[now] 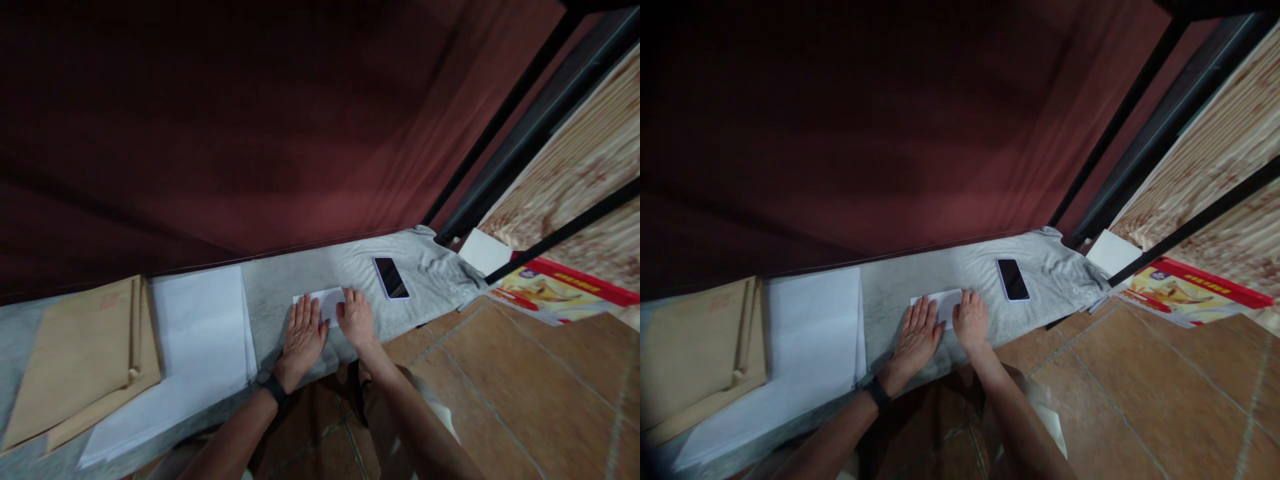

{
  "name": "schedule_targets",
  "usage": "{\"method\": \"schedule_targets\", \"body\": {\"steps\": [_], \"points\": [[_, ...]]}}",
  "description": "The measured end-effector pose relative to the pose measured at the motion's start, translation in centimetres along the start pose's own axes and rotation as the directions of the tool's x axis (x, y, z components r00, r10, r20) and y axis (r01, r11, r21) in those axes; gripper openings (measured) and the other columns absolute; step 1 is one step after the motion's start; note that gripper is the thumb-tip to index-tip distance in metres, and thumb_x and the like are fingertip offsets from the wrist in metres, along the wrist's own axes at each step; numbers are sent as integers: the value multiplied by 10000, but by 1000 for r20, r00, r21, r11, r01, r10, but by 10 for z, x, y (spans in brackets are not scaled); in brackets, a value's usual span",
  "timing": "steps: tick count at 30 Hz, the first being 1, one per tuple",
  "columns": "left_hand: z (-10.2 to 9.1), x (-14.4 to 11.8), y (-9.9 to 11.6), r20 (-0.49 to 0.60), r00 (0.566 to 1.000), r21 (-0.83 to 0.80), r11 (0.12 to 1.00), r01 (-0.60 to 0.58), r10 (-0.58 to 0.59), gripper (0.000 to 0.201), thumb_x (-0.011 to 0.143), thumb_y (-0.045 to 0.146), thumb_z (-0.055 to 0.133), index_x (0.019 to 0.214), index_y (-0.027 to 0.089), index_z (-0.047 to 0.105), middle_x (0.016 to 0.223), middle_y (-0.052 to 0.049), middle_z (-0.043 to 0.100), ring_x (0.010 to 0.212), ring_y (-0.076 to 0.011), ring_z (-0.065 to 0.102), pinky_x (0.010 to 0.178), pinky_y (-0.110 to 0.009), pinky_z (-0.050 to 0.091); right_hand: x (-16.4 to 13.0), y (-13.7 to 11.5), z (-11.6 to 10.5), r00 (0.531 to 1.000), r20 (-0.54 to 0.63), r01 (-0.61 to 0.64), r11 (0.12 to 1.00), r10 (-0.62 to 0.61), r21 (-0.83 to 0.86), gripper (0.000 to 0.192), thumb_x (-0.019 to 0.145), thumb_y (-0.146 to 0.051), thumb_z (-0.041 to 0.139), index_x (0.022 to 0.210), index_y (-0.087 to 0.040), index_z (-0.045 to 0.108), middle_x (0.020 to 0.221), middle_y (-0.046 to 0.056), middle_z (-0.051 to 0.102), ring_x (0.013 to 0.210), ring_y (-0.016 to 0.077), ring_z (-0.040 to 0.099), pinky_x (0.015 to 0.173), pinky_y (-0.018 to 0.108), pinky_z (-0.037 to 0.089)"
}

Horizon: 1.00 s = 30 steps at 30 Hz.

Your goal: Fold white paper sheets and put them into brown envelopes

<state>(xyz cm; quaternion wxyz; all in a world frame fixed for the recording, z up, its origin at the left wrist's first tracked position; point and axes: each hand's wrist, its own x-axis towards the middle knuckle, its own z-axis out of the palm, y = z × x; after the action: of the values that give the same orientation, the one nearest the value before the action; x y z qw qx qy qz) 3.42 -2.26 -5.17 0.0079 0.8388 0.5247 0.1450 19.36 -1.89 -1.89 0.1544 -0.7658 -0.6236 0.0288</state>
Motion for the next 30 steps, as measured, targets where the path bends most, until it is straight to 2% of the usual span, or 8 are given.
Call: {"method": "schedule_targets", "body": {"steps": [2,6,11,17,26,30], "points": [[0,0,0,9,1000,10,1000,-7,7,631,1006,397,341,1547,72,345,1633,-194,306,1543,-297,231,1255,-519,220,2,-3,2,997,-14,73,997,-73,39,427,1001,-241,431,1409,-150,518,1280,168,630,1192,294,561,1023,421,421],[1,1,-2,21,1000,31,1000,-4,3,615,999,364,355,1537,67,368,1632,-198,307,1539,-303,239,1250,-512,236,2,-9,10,962,46,260,952,-270,163,428,1042,-254,376,1423,-158,546,1472,124,550,1359,242,480,1138,390,364],[6,1,-7,28,999,21,999,-34,34,587,972,234,351,1544,107,375,1629,-157,337,1527,-270,278,1251,-484,253,-8,-12,23,926,116,348,930,-361,119,475,1079,-347,348,1496,-161,481,1589,117,425,1487,236,346,1210,436,284],[6,0,-9,18,1000,12,1000,-17,17,579,976,244,342,1539,121,393,1631,-142,335,1528,-261,277,1255,-471,248,-17,-8,27,928,108,354,934,-357,47,501,1076,-380,366,1549,-221,409,1636,89,337,1523,260,278,1222,485,249],[6,-5,-20,-23,997,28,997,72,-71,608,976,311,371,1542,90,374,1634,-173,308,1530,-289,274,1244,-494,259,-17,7,30,963,40,267,964,-267,5,544,1069,-412,383,1568,-195,376,1630,122,340,1505,279,316,1218,471,237],[4,-9,-27,-35,996,30,997,77,-76,633,983,364,378,1535,54,375,1627,-195,318,1521,-310,294,1238,-495,274,-16,15,29,972,32,234,972,-234,-9,576,1063,-414,394,1571,-143,358,1627,144,337,1505,293,309,1215,475,239]]}}
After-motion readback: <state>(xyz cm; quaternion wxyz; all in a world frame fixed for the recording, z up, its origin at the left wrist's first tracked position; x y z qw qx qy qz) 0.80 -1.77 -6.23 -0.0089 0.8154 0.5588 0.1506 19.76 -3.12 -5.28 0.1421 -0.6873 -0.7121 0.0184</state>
